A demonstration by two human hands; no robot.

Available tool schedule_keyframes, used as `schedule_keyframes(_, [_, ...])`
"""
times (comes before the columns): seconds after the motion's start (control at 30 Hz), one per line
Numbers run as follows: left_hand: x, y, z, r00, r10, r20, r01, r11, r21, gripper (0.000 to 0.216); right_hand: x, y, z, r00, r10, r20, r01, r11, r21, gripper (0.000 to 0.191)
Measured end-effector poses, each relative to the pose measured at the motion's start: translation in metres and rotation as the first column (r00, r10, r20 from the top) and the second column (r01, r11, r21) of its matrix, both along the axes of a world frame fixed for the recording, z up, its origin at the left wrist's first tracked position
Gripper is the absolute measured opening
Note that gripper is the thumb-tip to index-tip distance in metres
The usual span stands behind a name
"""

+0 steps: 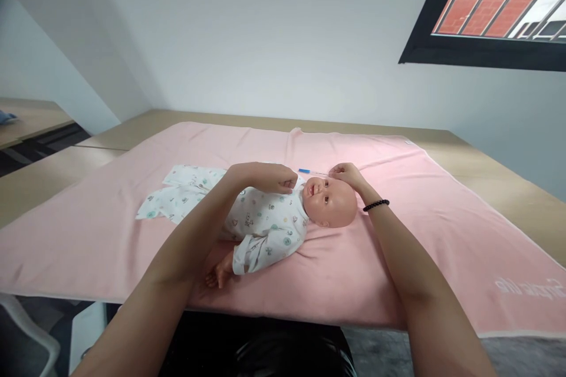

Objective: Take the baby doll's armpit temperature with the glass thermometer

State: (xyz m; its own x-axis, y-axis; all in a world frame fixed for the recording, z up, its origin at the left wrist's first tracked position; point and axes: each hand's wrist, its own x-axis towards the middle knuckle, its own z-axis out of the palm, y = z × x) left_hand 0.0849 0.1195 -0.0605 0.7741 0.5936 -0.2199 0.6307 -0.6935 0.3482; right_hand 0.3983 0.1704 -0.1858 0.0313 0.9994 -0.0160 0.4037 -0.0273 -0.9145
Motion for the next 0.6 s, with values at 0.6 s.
schedule_keyframes(0.6, [-0.101,-0.036,0.082,0.971,0.219,0.09,-0.237,0.926,0.293,0.045,-0.012,-0.077,0.147,0.994,-0.029,-0.106,0.095,0.711,0.697,0.015])
